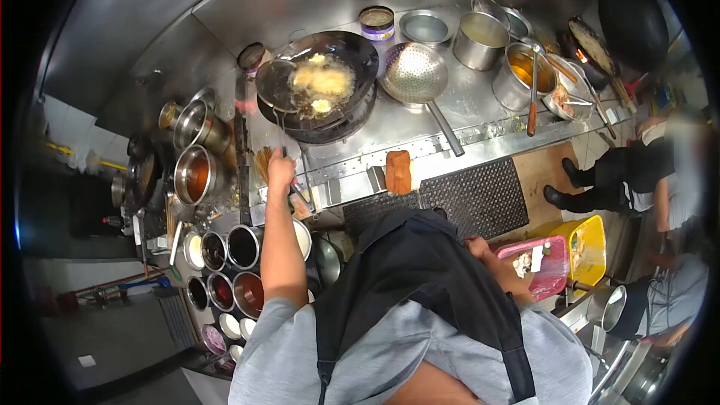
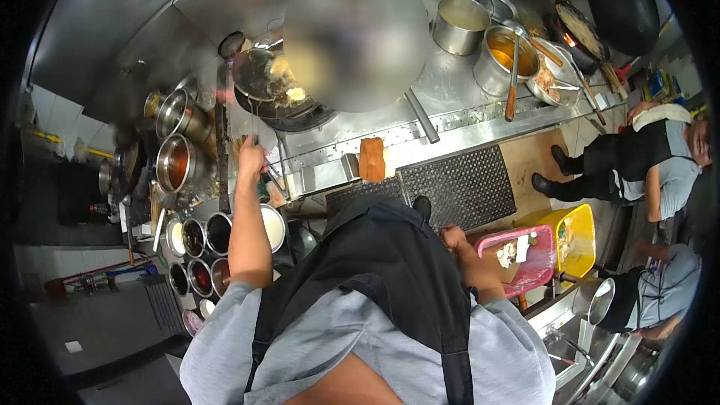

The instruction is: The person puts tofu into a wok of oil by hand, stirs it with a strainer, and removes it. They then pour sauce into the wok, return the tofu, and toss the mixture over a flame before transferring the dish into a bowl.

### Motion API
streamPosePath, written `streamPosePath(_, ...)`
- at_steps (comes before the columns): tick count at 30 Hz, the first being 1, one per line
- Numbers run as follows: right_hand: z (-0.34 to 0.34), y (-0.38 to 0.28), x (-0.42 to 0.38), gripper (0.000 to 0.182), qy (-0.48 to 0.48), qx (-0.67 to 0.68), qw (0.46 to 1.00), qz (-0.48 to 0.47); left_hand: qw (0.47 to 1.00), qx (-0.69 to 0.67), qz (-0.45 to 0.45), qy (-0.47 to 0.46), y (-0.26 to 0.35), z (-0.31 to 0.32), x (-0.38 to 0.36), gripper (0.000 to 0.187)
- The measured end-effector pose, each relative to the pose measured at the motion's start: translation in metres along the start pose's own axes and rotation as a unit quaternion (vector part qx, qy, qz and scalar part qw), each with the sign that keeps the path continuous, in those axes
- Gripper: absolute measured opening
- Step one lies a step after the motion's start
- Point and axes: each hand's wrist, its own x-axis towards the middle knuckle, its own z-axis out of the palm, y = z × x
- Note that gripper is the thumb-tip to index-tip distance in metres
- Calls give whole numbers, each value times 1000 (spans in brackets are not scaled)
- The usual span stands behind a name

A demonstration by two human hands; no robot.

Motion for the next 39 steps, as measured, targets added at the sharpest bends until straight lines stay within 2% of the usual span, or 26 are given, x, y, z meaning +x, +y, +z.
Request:
streamPosePath(1, 0, 0, -2, 19, -2, -4, 1000, -1, 999, -32, -18, -16, 0, 5, 8, 65)
streamPosePath(2, 7, 43, 25, 20, -32, -53, 993, -98, 999, -37, -18, -15, 4, 9, 13, 65)
streamPosePath(3, 4, 38, 22, 20, -30, -57, 993, -100, 999, -40, -16, -30, 8, 14, 18, 65)
streamPosePath(5, 4, 20, 6, 21, 5, 51, 998, 34, 998, -48, -13, -45, 14, 22, 25, 65)
streamPosePath(6, 0, 15, -2, 19, 6, 51, 997, 49, 999, -22, 12, -46, 18, 23, 26, 63)
streamPosePath(7, -3, 20, -3, 19, 8, 46, 998, 49, 998, 4, 35, -47, 20, 24, 25, 61)
streamPosePath(8, -5, 41, 5, 18, -41, 29, 999, 15, 995, 79, 53, -42, 27, 22, 19, 54)
streamPosePath(9, -8, 53, 9, 17, -90, 10, 996, -20, 995, 75, 50, -42, 18, 22, 22, 54)
streamPosePath(10, -4, 39, -5, 14, -11, 75, 997, 20, 981, 133, 144, -19, 2, 19, 31, 51)
streamPosePath(11, -5, 38, -8, 14, -12, 71, 997, 20, 953, 190, 236, 5, 13, 16, 18, 48)
streamPosePath(13, -6, 36, -16, 16, -33, 21, 997, 65, 955, 179, 238, -3, 24, 9, -14, 46)
streamPosePath(14, 1, 67, -3, 19, -29, 39, 996, 70, 947, 190, 258, 3, 24, 6, -23, 46)
streamPosePath(15, 2, 71, -3, 19, -31, 35, 996, 70, 939, 201, 278, 9, 24, 3, -32, 46)
streamPosePath(17, 4, 77, 0, 25, -31, 26, 999, 2, 942, 209, 262, 7, 34, -6, -54, 46)
streamPosePath(21, 22, 99, 30, 30, 8, -68, 997, 41, 943, 211, 256, 12, 39, -22, -79, 46)
streamPosePath(26, -1, 13, 31, 29, -42, -46, 997, 38, 957, 172, 230, 46, 33, -45, -85, 47)
streamPosePath(29, -10, -68, -2, 29, -20, -47, 996, 73, 960, 155, 223, 69, 25, -56, -76, 47)
streamPosePath(30, -4, -27, 34, 30, -51, -12, 997, 64, 968, 136, 203, 67, 23, -58, -73, 48)
streamPosePath(31, 1, -22, 40, 30, -52, -13, 996, 65, 968, 136, 201, 68, 15, -62, -66, 48)
streamPosePath(33, 5, -19, 47, 31, -35, 77, 992, 98, 977, 80, 187, 65, -4, -67, -51, 48)
streamPosePath(34, 5, -21, 44, 31, -36, 76, 992, 98, 973, 87, 200, 76, 0, -68, -54, 48)
streamPosePath(35, 3, -25, 38, 24, -27, 31, 998, 42, 973, 87, 199, 76, 6, -69, -57, 48)
streamPosePath(36, 2, -30, 31, 18, -18, -14, 1000, -14, 982, 68, 161, 71, 11, -70, -60, 48)
streamPosePath(37, 1, -35, 24, 18, -18, -15, 1000, -14, 989, 48, 122, 67, 14, -71, -61, 48)
streamPosePath(39, 3, -38, 14, 17, -29, -35, 997, 61, 987, 61, 128, 79, 12, -71, -59, 48)
